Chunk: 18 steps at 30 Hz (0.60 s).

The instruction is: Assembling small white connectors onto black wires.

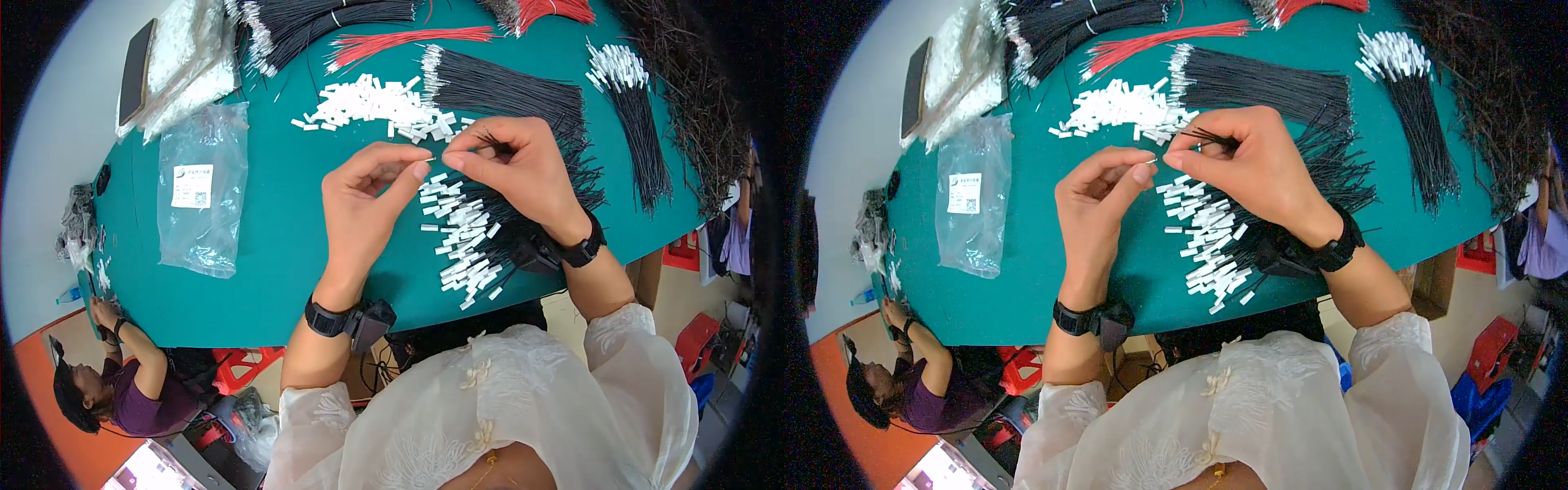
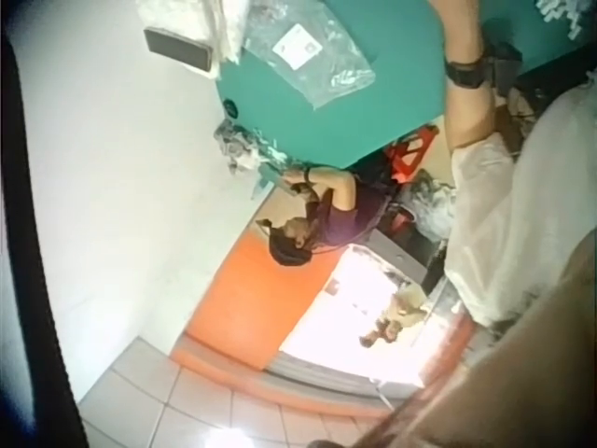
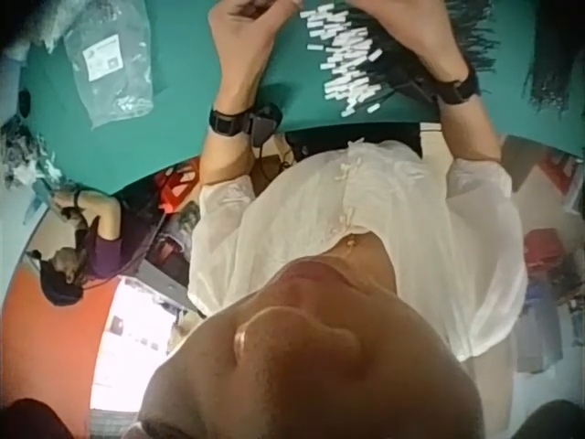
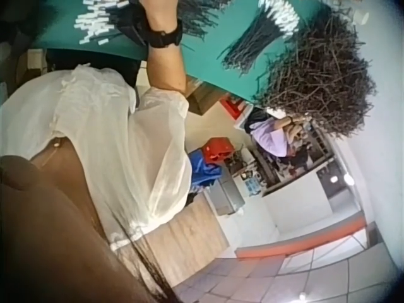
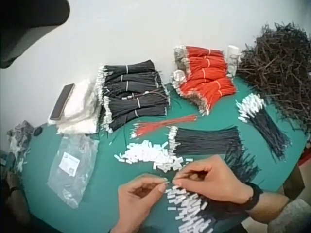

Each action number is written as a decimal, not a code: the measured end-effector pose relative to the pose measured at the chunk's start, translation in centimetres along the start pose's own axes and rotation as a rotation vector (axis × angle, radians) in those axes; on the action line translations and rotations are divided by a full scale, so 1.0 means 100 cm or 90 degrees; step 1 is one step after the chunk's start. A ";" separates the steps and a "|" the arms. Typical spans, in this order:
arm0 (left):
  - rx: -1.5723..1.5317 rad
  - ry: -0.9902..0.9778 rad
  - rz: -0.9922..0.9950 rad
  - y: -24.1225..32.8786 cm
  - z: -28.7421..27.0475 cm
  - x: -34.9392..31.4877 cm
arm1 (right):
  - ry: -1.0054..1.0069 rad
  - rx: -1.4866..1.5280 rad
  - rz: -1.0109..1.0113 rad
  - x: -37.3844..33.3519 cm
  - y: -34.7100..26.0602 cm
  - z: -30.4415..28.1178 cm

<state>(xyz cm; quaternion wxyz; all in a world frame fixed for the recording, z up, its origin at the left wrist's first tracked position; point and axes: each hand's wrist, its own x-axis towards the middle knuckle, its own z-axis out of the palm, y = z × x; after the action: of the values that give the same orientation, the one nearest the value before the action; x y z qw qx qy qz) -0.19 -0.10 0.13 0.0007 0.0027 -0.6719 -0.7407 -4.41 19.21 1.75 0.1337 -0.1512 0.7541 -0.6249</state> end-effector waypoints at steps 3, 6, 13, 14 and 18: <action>0.012 0.007 -0.005 -0.001 0.000 0.001 | 0.008 0.010 -0.011 0.000 -0.004 0.003; -0.006 0.007 -0.016 0.000 -0.003 0.000 | 0.015 0.014 -0.024 0.000 -0.005 0.002; -0.135 0.026 -0.042 0.002 -0.001 0.002 | 0.055 0.010 -0.050 0.000 -0.003 -0.002; -0.122 0.025 -0.039 0.001 -0.002 0.002 | 0.054 0.006 -0.049 0.000 -0.002 -0.002; -0.096 0.028 -0.033 0.000 -0.002 0.001 | 0.053 -0.003 -0.052 -0.001 -0.002 -0.002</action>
<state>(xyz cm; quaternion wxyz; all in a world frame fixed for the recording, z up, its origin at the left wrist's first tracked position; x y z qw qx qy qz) -0.34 -0.26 0.11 -0.0031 0.0365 -0.6139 -0.7885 -4.38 19.36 1.95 0.0763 -0.1561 0.7537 -0.6339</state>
